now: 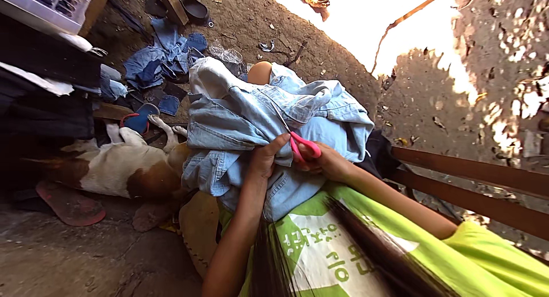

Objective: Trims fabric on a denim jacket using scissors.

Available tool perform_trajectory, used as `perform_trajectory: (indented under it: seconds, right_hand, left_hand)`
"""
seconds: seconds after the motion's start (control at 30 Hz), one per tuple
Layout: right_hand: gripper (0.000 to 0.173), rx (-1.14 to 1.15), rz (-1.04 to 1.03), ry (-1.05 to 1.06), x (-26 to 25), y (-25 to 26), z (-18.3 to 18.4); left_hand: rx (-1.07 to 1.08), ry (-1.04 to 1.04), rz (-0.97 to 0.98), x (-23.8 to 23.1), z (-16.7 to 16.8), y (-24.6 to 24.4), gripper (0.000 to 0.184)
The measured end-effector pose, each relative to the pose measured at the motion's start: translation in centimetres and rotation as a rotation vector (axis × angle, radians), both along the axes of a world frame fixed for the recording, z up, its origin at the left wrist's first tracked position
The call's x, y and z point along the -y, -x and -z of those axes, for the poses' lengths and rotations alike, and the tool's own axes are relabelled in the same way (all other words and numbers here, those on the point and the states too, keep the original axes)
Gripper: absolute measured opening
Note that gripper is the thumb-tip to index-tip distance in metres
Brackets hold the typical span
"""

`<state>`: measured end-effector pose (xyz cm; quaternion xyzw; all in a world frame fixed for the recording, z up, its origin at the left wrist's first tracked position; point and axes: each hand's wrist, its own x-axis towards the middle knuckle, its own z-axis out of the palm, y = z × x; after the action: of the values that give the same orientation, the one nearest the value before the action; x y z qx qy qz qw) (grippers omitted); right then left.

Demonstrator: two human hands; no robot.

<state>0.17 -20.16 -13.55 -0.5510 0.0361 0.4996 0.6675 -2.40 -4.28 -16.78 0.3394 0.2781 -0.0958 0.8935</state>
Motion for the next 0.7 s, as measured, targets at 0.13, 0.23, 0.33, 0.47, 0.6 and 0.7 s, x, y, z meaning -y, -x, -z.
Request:
perform_trajectory:
  seconds: [0.13,0.23,0.33,0.47,0.6,0.7]
  right_hand:
    - [0.039,-0.036,-0.004,-0.009,-0.3,-0.4,0.6]
    - [0.042,-0.03,0.004,-0.051,0.0,-0.4,1.1]
    - [0.044,-0.014,0.032,-0.07,0.2,0.0,1.5]
    - [0.036,0.01,0.052,-0.031,-0.2,0.3,1.3]
    - [0.035,0.015,0.072,-0.018,-0.8,0.0,0.9]
    - [0.035,0.052,0.122,-0.027,-1.2,0.5,0.9]
  left_hand:
    - [-0.006,0.011,-0.003,-0.2,-0.1,0.0,0.017]
    - [-0.045,0.014,-0.01,-0.2,-0.2,-0.2,0.012]
    - [-0.15,-0.111,-0.048,0.4,-0.8,-0.4,0.006]
    - [-0.236,-0.268,-0.135,1.2,-1.6,-0.7,0.011]
    - [-0.209,-0.324,-0.172,1.3,-1.6,-0.7,0.014]
    - [-0.214,-0.343,-0.162,1.4,-1.6,-0.7,0.016]
